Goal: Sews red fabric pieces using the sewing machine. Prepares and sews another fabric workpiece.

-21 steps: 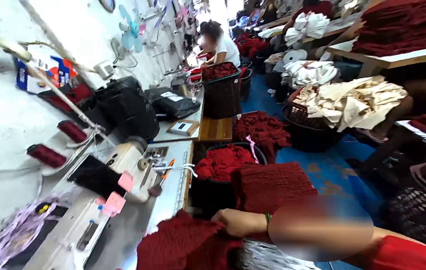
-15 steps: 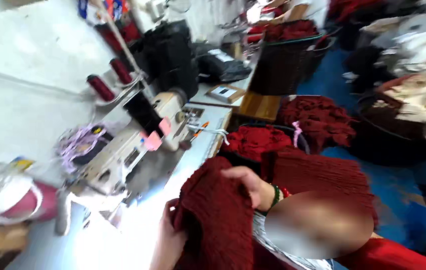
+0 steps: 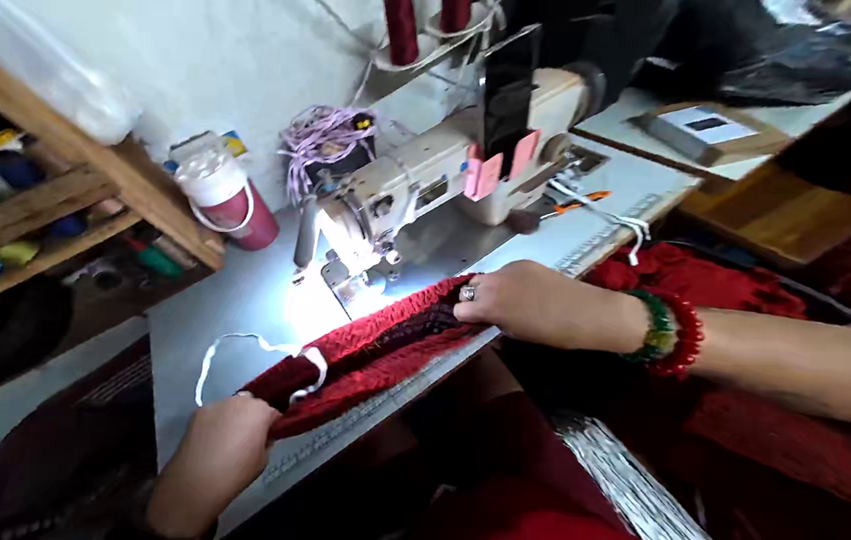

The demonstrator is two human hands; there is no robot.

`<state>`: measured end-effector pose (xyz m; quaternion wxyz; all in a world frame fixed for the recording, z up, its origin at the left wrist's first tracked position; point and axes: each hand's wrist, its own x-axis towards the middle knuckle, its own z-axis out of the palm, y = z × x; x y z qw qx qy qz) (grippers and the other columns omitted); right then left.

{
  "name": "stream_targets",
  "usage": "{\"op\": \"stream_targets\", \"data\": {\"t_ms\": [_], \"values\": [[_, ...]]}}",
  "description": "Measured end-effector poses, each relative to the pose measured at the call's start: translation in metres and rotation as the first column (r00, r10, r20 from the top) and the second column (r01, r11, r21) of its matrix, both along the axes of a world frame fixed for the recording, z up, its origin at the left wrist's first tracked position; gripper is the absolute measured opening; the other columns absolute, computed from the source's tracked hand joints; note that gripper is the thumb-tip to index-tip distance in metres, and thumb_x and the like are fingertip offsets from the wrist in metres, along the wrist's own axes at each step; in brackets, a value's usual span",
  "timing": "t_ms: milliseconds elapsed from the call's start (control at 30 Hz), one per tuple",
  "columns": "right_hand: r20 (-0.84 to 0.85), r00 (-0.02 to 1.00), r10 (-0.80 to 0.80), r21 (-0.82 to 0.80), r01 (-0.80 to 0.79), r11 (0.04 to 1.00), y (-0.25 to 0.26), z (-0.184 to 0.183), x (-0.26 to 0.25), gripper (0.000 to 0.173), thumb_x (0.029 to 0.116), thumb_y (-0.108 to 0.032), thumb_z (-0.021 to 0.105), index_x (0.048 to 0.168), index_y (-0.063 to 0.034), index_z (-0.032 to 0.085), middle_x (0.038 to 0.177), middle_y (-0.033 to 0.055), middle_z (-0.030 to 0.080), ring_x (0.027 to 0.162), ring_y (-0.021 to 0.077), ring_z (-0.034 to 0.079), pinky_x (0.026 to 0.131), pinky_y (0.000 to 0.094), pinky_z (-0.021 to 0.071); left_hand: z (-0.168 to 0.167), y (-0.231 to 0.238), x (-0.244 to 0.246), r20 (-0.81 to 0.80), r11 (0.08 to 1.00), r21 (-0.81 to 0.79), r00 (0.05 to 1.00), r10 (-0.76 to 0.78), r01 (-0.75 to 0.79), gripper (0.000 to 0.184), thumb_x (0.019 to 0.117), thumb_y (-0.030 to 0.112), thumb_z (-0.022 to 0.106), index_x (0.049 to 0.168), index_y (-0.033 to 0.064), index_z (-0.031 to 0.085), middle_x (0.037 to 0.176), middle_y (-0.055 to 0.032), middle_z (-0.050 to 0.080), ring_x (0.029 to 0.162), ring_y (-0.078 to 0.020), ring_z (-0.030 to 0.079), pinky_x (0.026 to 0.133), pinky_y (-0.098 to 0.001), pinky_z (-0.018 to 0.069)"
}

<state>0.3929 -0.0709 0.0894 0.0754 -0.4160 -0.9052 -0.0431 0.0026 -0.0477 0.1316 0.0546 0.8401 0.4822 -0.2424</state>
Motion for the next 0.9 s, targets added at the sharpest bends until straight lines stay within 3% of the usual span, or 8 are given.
{"op": "stream_targets", "data": {"t_ms": [133,233,333,400,533,733,833,900], "values": [[-0.097,0.979,0.18,-0.075,-0.187,0.979,0.015,-0.045,-0.024,0.016,0.0923,-0.005,0.066,0.106,-0.0112,0.072,0.092,0.0118,0.07,0.081,0.0312,0.071,0.059,0.0485,0.0554,-0.046,0.006,-0.017,0.505,0.972,0.088,0.832,-0.231,0.217,0.061,0.0792,0.064,0.074,0.113,0.0139,0.077,0.107,-0.0075,0.076,0.099,-0.0271,0.073,0.078,-0.0572,0.059],[-0.25,0.937,0.242,-0.084,-0.27,0.959,0.016,-0.04,-0.028,0.045,0.0883,-0.032,0.074,0.129,-0.015,0.07,0.125,0.007,0.073,0.102,0.0271,0.073,0.071,0.0472,0.0588,-0.046,0.007,-0.03,0.86,0.99,0.058,0.497,-0.113,0.125,0.053,0.0924,0.058,0.066,0.123,0.0144,0.074,0.124,0.0,0.073,0.117,-0.0109,0.068,0.099,-0.0358,0.0576],[-0.352,0.91,0.218,-0.124,-0.276,0.953,0.018,-0.034,-0.026,0.039,0.0942,-0.038,0.066,0.126,-0.0173,0.072,0.136,0.0003,0.068,0.119,0.0202,0.068,0.084,0.044,0.0598,-0.02,0.003,-0.058,0.966,0.963,-0.249,0.04,0.254,-0.107,0.029,0.1012,0.027,0.059,0.126,0.0183,0.072,0.125,0.0037,0.073,0.089,0.0014,0.069,0.063,-0.0132,0.0522],[-0.403,0.891,0.211,-0.12,-0.28,0.953,0.022,-0.041,-0.025,0.025,0.0897,-0.02,0.065,0.113,-0.0162,0.075,0.122,0.0031,0.072,0.102,0.0203,0.072,0.073,0.0431,0.0594,-0.017,0.011,-0.08,0.955,0.928,-0.283,-0.158,0.25,-0.243,0.03,0.1037,0.024,0.056,0.13,0.019,0.068,0.133,0.0033,0.068,0.081,0.0026,0.068,0.05,-0.0098,0.0448],[-0.524,0.845,0.111,-0.295,-0.302,0.907,0.027,-0.042,-0.021,0.04,0.0806,-0.013,0.064,0.119,-0.0155,0.073,0.129,0.002,0.068,0.105,0.0144,0.068,0.08,0.0377,0.059,-0.014,0.017,-0.074,0.984,0.889,-0.133,0.05,0.172,-0.439,0.028,0.1067,0.02,0.048,0.125,0.0138,0.068,0.116,0.0079,0.074,0.074,0.0029,0.065,0.057,-0.0126,0.0489],[-0.88,0.466,-0.086,-0.232,-0.265,0.936,0.015,0.012,-0.04,0.025,0.0979,-0.017,0.058,0.114,-0.0112,0.075,0.119,-0.0038,0.072,0.097,0.0007,0.067,0.073,0.0152,0.0576,0.017,0.003,-0.019,0.973,0.929,-0.226,0.119,0.199,0.294,0.033,0.11,0.024,0.042,0.117,0.014,0.072,0.098,0.008,0.074,0.064,0.0087,0.056,0.057,-0.0083,0.0454],[-0.952,0.305,-0.029,-0.178,-0.474,0.863,-0.003,0.027,-0.095,0.06,0.0909,-0.031,0.077,0.14,-0.0032,0.057,0.135,-0.0003,0.066,0.114,0.0017,0.064,0.09,0.0176,0.0559,0.035,-0.002,0.016,0.967,0.828,-0.245,0.071,0.243,0.504,0.033,0.1105,0.025,0.042,0.114,0.0088,0.071,0.096,0.007,0.072,0.069,0.0096,0.054,0.06,-0.0075,0.0441],[-0.973,0.197,-0.122,-0.219,-0.609,0.762,-0.017,0.031,-0.114,0.066,0.0888,-0.017,0.079,0.145,-0.0026,0.048,0.123,0.001,0.069,0.105,0.0028,0.066,0.089,0.0184,0.0563,0.041,-0.011,0.033,0.956,0.816,-0.246,-0.005,0.292,0.524,0.032,0.1096,0.025,0.044,0.112,0.0077,0.071,0.094,0.0061,0.071,0.071,0.0076,0.056,0.062,-0.0089,0.0456]]}}
